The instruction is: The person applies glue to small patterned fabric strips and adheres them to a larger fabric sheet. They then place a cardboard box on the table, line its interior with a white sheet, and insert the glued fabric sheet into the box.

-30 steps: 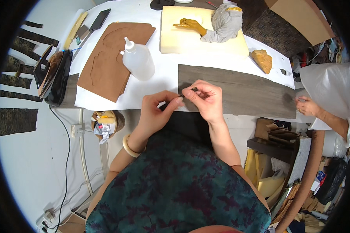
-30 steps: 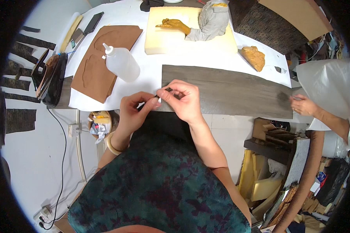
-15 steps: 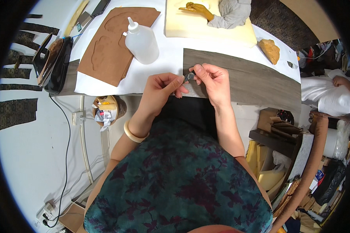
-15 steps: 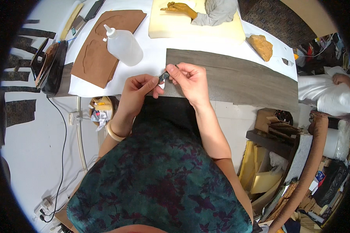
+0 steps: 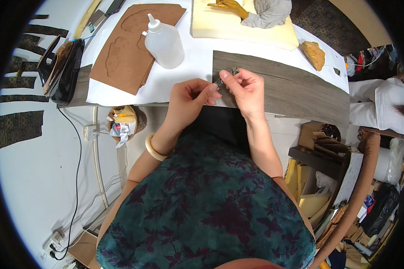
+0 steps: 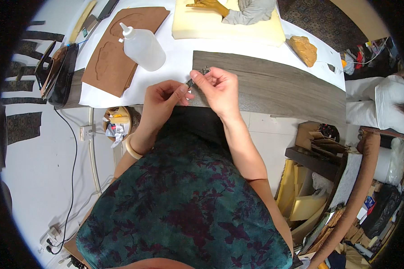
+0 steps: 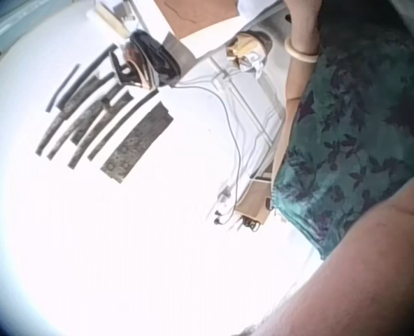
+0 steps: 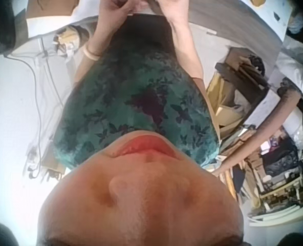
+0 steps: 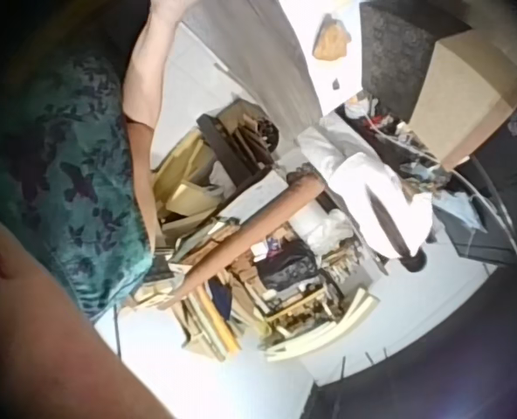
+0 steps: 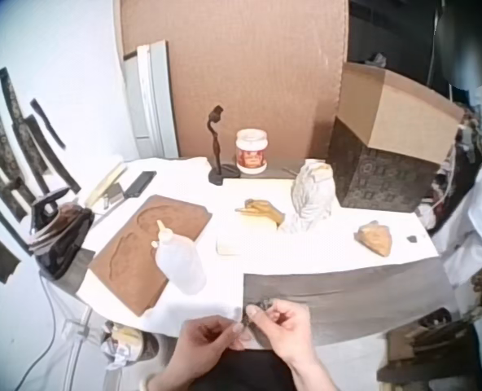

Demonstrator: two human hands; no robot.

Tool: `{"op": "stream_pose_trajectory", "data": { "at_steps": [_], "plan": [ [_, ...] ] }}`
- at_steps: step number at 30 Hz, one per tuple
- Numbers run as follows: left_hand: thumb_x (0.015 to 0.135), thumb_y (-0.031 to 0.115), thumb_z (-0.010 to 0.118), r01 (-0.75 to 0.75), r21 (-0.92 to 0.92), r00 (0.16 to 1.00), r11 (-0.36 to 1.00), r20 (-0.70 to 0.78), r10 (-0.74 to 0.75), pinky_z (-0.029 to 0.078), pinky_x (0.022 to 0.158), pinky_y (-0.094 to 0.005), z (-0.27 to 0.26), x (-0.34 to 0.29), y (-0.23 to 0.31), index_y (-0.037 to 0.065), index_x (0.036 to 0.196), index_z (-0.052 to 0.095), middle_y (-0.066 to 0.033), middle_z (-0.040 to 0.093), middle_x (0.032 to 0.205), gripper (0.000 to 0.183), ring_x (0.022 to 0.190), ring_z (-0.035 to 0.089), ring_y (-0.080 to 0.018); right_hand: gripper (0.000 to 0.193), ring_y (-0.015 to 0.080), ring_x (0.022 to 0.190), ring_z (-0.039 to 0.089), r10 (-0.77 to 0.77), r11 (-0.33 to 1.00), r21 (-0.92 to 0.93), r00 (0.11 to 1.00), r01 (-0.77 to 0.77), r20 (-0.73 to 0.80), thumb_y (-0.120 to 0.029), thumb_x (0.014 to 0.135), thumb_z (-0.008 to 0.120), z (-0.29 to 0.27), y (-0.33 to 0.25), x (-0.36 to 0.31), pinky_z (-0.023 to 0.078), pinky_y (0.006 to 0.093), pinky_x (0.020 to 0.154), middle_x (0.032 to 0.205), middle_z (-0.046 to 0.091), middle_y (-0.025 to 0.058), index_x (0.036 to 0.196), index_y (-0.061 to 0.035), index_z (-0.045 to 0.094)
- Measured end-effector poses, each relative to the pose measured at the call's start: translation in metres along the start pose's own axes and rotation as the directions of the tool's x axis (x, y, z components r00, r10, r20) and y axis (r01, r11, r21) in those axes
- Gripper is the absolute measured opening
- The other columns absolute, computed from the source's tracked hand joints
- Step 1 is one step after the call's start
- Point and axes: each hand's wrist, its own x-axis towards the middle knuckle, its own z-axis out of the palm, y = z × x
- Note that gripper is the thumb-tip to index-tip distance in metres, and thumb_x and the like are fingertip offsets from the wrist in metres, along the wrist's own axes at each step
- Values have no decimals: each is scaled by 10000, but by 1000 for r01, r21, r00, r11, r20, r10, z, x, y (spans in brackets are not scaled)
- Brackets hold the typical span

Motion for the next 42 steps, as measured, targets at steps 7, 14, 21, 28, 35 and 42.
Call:
{"op": "stream_pose_trajectory", "data": {
  "at_steps": [7,14,21,28,35,42],
  "plan": [
    [970,128,681,-25,16,1000,1000,3,25,505,608,-223,-8,-2,-4,-37,901,712,-67,731,778,182,646,618,-70,318,1,533,402,-4,987,-161,1000,9,27,-109,879,808,-1,6,0,292,198,463,568,539,-62,643,-28,610],
    [961,99,684,-71,110,987,991,-134,86,517,616,-226,-31,-29,16,-50,899,700,-48,714,756,162,651,634,-85,195,27,762,570,-102,992,-53,972,115,213,-54,893,775,-3,6,5,468,192,696,894,665,-20,1066,16,719],
    [984,181,677,-63,446,662,893,-651,372,508,696,-242,-200,-8,-2,-19,1003,733,-47,723,851,209,777,656,-114,295,62,904,583,-223,947,-271,962,174,-159,-88,950,709,-54,-19,49,489,214,802,976,648,13,1219,18,650],
    [921,218,725,216,938,531,270,-345,774,451,979,-397,-181,20,25,3,1258,643,-169,636,1169,408,1123,556,-323,764,304,1220,532,-596,679,-694,733,241,-328,-288,814,833,-119,-48,185,453,408,1039,1315,508,210,1384,33,439],
    [869,8,705,-334,831,416,444,-292,861,468,917,-366,-82,18,36,-33,1110,637,-152,632,1126,254,1038,590,-299,1089,403,1348,443,-557,651,-752,739,105,-378,-331,651,903,-116,-12,251,360,446,1146,1456,410,284,1475,48,300],
    [808,-41,704,-616,387,756,687,43,653,513,851,-369,9,48,47,-21,1143,582,-157,641,1117,357,1002,621,-308,1061,390,1323,476,-562,724,-657,732,211,-384,-292,637,913,-112,-4,253,375,444,1129,1425,463,273,1463,41,336]
  ]
}}
